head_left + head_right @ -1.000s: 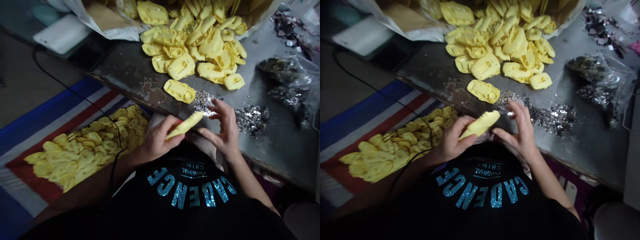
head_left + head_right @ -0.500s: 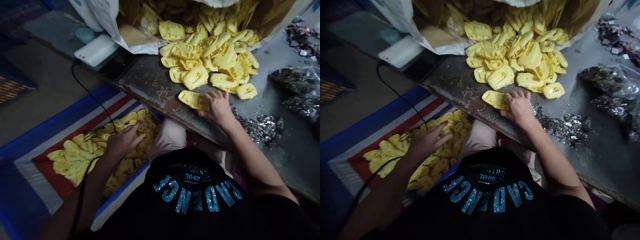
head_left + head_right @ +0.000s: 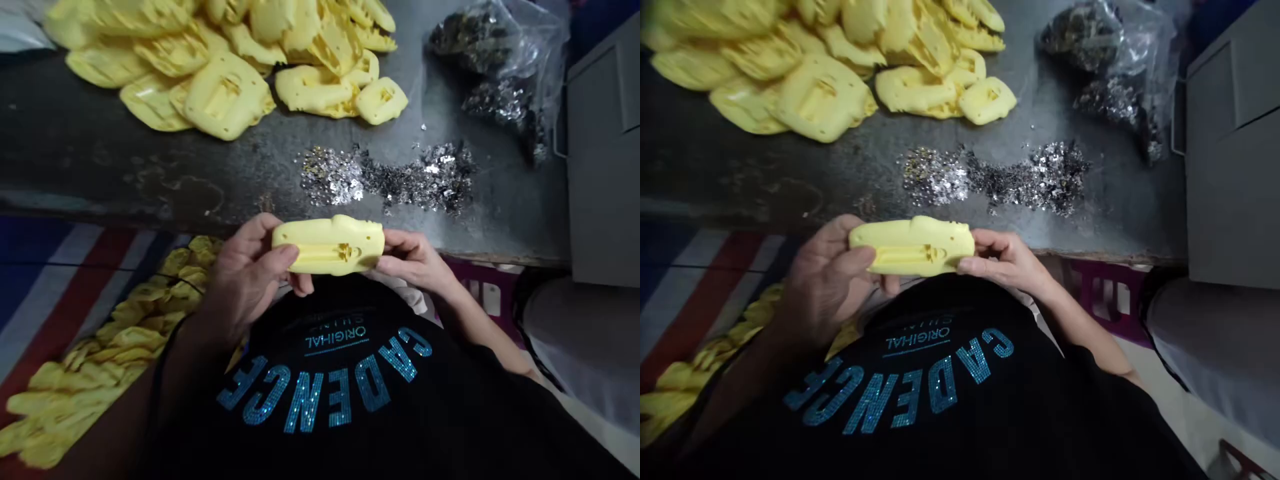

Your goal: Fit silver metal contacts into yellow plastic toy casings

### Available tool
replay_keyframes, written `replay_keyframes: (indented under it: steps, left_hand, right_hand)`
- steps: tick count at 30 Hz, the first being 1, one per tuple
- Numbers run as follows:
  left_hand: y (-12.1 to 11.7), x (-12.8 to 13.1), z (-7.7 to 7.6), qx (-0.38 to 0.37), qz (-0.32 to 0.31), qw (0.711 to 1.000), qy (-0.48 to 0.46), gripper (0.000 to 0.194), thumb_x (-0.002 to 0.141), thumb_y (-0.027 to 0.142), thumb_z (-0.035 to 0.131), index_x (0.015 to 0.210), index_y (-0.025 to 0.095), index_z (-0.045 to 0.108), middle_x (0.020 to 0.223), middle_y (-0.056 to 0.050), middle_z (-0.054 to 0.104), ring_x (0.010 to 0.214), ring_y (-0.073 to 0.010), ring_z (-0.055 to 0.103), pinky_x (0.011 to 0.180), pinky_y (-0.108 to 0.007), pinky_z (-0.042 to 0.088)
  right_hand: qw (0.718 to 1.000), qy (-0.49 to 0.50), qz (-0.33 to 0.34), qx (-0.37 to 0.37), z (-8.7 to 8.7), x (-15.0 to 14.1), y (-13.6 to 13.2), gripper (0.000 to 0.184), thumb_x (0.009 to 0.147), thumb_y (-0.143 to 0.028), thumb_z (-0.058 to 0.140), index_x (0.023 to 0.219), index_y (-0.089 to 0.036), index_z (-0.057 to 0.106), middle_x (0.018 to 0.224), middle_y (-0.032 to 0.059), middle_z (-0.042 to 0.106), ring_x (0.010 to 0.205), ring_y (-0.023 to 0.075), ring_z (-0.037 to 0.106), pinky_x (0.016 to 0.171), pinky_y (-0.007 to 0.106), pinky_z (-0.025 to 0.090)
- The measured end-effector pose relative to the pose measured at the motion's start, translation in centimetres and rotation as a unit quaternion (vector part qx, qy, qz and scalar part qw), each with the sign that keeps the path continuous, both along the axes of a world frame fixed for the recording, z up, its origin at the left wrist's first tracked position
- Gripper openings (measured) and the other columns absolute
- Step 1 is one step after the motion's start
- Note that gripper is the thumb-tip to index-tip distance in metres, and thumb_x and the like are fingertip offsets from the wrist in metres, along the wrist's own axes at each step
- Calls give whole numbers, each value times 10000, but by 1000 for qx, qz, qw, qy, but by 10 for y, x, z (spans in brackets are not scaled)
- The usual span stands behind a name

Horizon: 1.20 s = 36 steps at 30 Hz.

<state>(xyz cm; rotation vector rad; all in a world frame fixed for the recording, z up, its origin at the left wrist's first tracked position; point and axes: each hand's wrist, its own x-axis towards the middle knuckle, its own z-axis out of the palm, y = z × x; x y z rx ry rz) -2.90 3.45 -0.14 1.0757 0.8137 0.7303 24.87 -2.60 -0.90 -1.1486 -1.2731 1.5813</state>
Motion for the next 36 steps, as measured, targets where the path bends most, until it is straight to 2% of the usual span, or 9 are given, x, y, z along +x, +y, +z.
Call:
replay_keyframes:
  steps: [4,8,14,20,25,28,32,34,36]
  left_hand:
    - [-2,25,-3,-68,-42,997,-10,301,943,379,791,981,233,530,641,53,723,469,-164,702,446,-232,558]
    - [0,33,-5,-91,-22,995,-29,306,910,373,775,942,214,515,645,29,716,418,-159,671,414,-219,527]
    - [-4,42,-6,-108,15,994,-18,364,874,396,805,945,219,495,652,43,693,397,-154,647,375,-205,494]
    - [-1,42,1,-4,94,996,-6,291,945,408,796,967,223,573,672,63,619,421,-76,481,378,-188,348]
    - [14,38,22,191,-72,969,140,145,915,281,826,913,202,705,700,23,618,604,-122,520,530,-252,380]
    - [18,35,24,235,-73,952,184,196,938,304,823,1080,216,722,743,31,671,617,-132,553,566,-262,402]
    - [5,23,5,165,-45,977,124,698,878,329,892,1492,239,571,1036,-10,789,743,-144,700,631,-225,512]
    - [-7,17,-7,90,-55,990,92,568,837,330,916,1333,206,666,1003,-22,791,770,-157,729,636,-216,554]
    - [-17,14,-16,22,-13,997,79,345,865,352,884,1108,180,711,894,-21,785,717,-162,731,593,-214,583]
  right_hand:
    - [990,-64,-123,29,-1,27,-26,304,910,-502,892,1053,-239,838,902,14,824,799,171,748,753,303,602]
    - [952,-173,-215,132,3,49,-24,203,952,-393,873,1101,-257,850,966,9,834,863,172,765,778,308,595]
    - [973,-152,-120,123,-3,38,-3,391,935,-448,892,1277,-283,799,1137,26,820,960,189,756,848,330,609]
    - [998,-43,-22,46,5,21,3,327,933,-427,897,1185,-250,787,944,-10,780,785,131,702,700,260,559]
    - [989,-127,11,72,24,7,14,449,826,-452,983,1166,-231,790,965,-2,763,748,126,636,631,252,506]
    - [998,-62,20,27,19,-7,15,344,830,-460,975,954,-218,765,789,-36,701,679,116,601,581,237,485]
    - [990,63,-128,-11,-1,-24,6,368,847,-483,955,1068,-253,771,886,-22,786,661,117,663,580,245,569]
    - [984,91,-150,-14,-9,-30,1,391,865,-534,928,1096,-268,758,864,-25,791,610,119,665,497,236,534]
    - [993,77,-94,-7,-10,-30,-3,418,883,-555,908,1151,-274,754,912,-11,813,629,134,700,472,243,518]
